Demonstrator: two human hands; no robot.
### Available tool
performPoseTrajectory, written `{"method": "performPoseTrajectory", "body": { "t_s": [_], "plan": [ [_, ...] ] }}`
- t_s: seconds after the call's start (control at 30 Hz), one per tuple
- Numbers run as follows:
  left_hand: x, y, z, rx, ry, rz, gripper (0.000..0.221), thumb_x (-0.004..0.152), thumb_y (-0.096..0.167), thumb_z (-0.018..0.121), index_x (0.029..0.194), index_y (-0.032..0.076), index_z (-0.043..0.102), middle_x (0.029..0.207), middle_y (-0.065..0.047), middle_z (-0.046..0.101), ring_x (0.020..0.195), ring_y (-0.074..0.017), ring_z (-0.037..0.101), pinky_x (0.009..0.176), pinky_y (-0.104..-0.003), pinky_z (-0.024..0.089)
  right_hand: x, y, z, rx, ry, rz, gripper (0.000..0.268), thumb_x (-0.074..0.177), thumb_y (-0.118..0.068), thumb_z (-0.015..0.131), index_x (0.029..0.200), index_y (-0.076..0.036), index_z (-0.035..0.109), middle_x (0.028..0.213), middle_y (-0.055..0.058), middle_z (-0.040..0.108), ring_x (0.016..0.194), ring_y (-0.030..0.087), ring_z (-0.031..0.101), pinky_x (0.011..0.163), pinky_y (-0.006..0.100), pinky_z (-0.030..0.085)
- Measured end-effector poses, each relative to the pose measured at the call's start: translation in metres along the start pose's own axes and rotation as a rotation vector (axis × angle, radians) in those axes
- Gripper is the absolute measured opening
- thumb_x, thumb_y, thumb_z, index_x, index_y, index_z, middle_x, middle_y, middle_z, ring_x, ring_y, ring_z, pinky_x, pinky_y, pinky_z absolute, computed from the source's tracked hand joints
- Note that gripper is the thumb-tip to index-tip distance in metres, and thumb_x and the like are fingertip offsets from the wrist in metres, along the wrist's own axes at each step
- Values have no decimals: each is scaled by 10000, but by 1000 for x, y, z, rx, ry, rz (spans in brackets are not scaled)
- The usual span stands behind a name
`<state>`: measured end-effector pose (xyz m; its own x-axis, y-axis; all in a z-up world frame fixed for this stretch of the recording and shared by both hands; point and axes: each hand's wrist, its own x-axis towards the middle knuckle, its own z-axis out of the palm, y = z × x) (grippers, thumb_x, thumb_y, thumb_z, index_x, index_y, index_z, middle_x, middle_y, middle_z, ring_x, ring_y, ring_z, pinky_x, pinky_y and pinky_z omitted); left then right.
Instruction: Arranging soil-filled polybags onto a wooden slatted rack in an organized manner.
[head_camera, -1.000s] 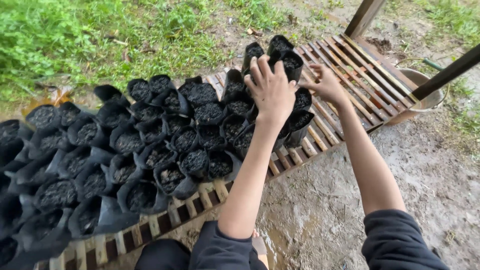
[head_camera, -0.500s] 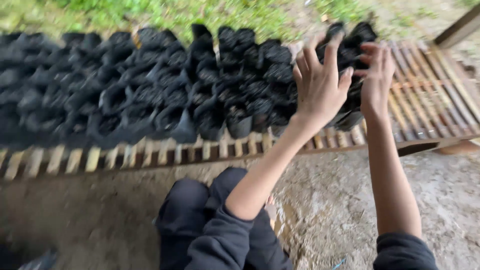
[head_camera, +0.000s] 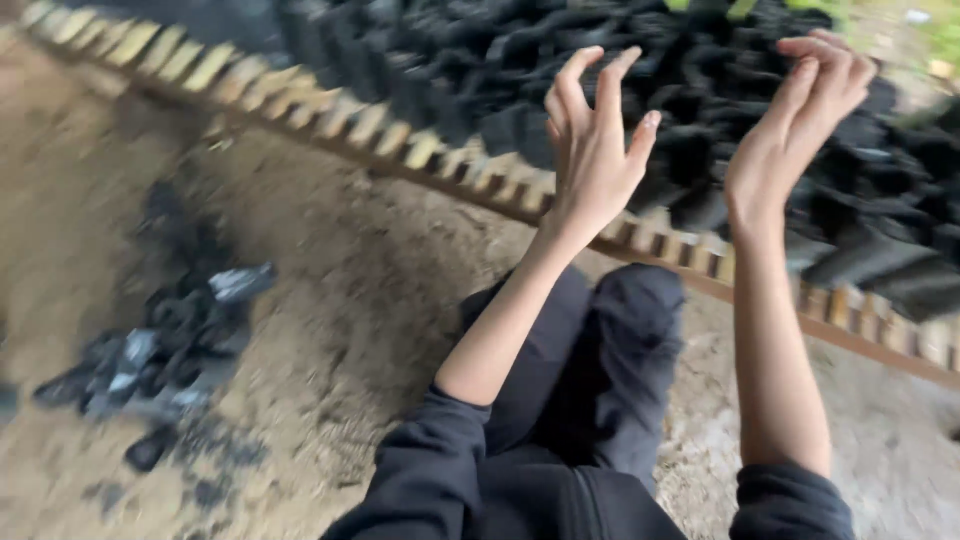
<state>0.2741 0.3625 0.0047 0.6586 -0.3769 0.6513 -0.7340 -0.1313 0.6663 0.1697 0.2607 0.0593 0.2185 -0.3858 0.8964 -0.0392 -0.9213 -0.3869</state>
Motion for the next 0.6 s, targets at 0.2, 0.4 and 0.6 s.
{"method": "performPoseTrajectory", "body": {
  "t_s": [0.2,0.4,0.6],
  "plan": [
    [-21,-98,-76,103,61,-119,564,931,365,629,1450,251,439,1514,-110,356,1346,-408,463,1060,-558,443,-34,-89,111,107,-223,-192,416,1165,-261,330,1120,52,600,1195,219,473,1124,374,471,962,500,320],
    [-68,-203,-176,296,192,-297,542,899,417,588,1377,179,493,1441,-168,372,1223,-478,498,1010,-586,439,-107,-172,244,113,-576,-324,235,1091,-237,490,1134,-29,591,1298,198,475,1092,404,447,858,519,306],
    [-164,-285,-278,524,222,-721,529,859,236,786,1318,128,547,1419,-147,334,1260,-454,422,932,-612,459,-206,-217,337,69,-870,-437,272,1111,-298,531,1072,-30,501,1270,162,428,1077,377,393,871,483,287]
  ]
}}
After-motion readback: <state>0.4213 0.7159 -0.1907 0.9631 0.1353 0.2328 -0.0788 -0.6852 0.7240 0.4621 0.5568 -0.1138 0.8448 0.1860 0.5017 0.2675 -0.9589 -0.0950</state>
